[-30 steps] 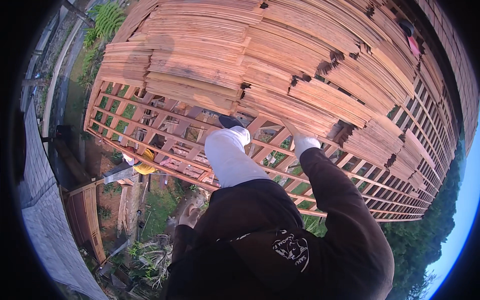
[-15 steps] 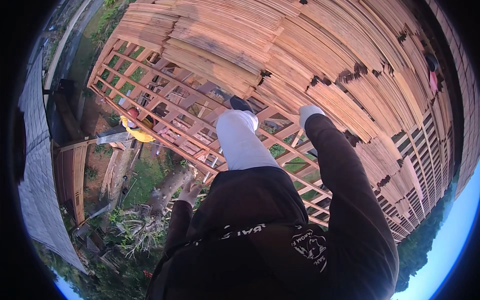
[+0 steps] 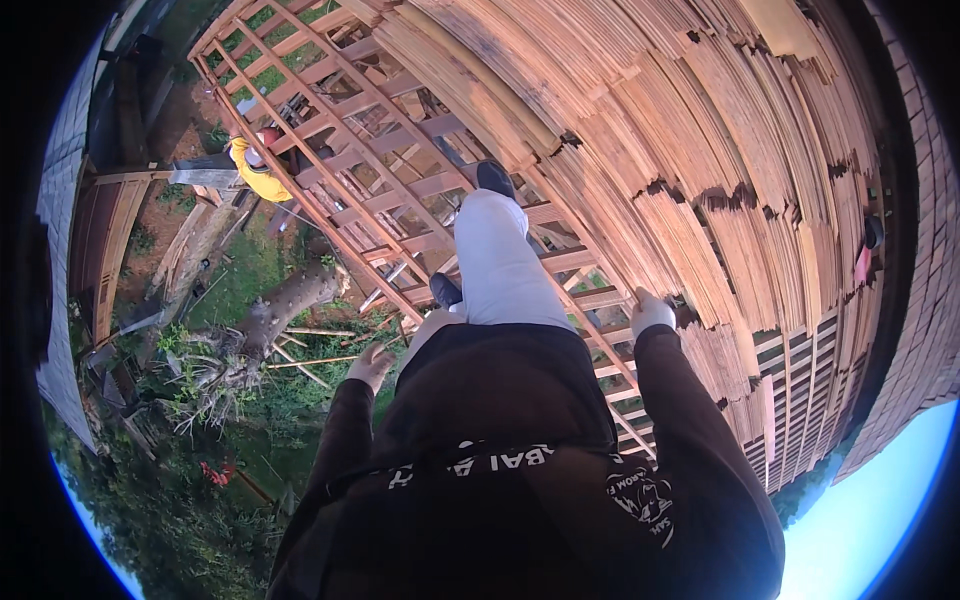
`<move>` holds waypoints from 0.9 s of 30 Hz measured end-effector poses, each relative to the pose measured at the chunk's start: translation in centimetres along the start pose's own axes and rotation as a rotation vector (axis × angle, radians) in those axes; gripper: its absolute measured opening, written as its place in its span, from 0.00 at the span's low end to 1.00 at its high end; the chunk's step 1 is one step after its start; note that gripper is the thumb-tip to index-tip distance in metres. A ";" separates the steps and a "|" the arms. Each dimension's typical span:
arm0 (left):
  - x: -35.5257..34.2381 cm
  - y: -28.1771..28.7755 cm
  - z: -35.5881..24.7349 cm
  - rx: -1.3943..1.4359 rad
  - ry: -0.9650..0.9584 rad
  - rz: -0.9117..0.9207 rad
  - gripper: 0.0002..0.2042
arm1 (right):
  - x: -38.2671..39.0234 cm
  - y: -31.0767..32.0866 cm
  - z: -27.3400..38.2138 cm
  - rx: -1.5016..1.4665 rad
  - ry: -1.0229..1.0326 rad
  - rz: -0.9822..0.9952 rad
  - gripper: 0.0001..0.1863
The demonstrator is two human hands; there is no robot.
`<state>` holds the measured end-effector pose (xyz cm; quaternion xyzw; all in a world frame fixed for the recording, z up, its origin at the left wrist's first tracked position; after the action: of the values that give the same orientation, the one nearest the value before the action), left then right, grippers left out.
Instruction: The person organizes and stacks wooden tiles on a roof structure, receiving several tiles from another person and placing them onto the existing stacks.
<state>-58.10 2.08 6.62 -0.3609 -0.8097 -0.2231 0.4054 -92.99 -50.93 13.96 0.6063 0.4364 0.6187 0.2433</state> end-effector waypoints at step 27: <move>3.0 -5.2 10.3 0.225 0.138 -0.069 0.42 | -9.7 -2.4 14.7 0.523 0.090 0.044 0.13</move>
<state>-68.45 6.67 2.79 -0.2691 -0.8117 -0.1691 0.4900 -77.96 -54.17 5.08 0.6298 0.5787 0.5162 0.0452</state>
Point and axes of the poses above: each hand's wrist, its own x-axis away from the middle knuckle, its own y-axis out of the back of the hand, z = x × y, the point moved 8 cm from there along -x, towards the middle knuckle, and after that the axes turned 12 degrees about -y, right-handed, at the moved point
